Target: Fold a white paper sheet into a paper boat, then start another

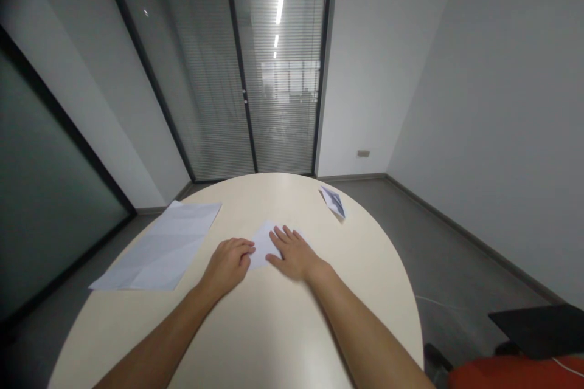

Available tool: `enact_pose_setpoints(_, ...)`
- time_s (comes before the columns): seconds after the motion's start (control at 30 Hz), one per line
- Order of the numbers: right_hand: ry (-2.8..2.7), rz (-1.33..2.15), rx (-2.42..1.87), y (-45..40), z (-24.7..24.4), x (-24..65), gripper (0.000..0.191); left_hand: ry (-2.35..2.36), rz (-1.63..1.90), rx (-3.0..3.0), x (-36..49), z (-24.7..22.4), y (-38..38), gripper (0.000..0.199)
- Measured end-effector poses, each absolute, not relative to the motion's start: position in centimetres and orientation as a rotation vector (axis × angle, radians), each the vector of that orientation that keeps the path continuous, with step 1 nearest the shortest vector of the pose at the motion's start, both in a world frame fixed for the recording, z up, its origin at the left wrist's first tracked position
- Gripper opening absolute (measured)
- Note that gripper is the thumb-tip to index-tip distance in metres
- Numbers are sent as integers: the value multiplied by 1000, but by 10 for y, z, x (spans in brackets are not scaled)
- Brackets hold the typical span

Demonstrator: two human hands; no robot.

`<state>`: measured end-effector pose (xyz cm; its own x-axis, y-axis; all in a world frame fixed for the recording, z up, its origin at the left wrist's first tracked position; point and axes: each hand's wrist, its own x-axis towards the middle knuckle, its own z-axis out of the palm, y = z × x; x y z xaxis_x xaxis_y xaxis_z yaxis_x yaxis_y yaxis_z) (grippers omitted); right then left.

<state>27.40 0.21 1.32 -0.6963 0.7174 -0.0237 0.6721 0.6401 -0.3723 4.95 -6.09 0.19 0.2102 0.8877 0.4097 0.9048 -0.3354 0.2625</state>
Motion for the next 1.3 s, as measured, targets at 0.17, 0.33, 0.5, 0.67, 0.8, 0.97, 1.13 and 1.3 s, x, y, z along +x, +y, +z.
enact_pose_setpoints(0.17,-2700,449,-1238,1,14,275,75,-1748,-808,-2440,52,6,-64,31)
enact_pose_setpoints(0.33,-2702,426,-1186,1,12,277,68,-1648,-820,-2559,58,9,-67,37)
enact_pose_setpoints(0.5,-2708,389,-1106,1,16,278,62,-1693,-803,-2550,61,9,-69,38)
enact_pose_setpoints(0.67,-2666,236,-923,-1,25,275,41,-1733,-764,-2553,61,10,-69,38)
enact_pose_setpoints(0.8,-2632,192,-877,-2,29,272,31,-1740,-766,-2550,61,11,-69,37)
enact_pose_setpoints(0.97,-2627,194,-883,-1,33,271,29,-1734,-775,-2543,61,10,-68,37)
enact_pose_setpoints(1.13,-2652,211,-901,0,34,272,29,-1732,-781,-2554,61,10,-68,38)
enact_pose_setpoints(1.3,-2636,218,-941,-2,33,273,29,-1746,-757,-2552,62,11,-69,37)
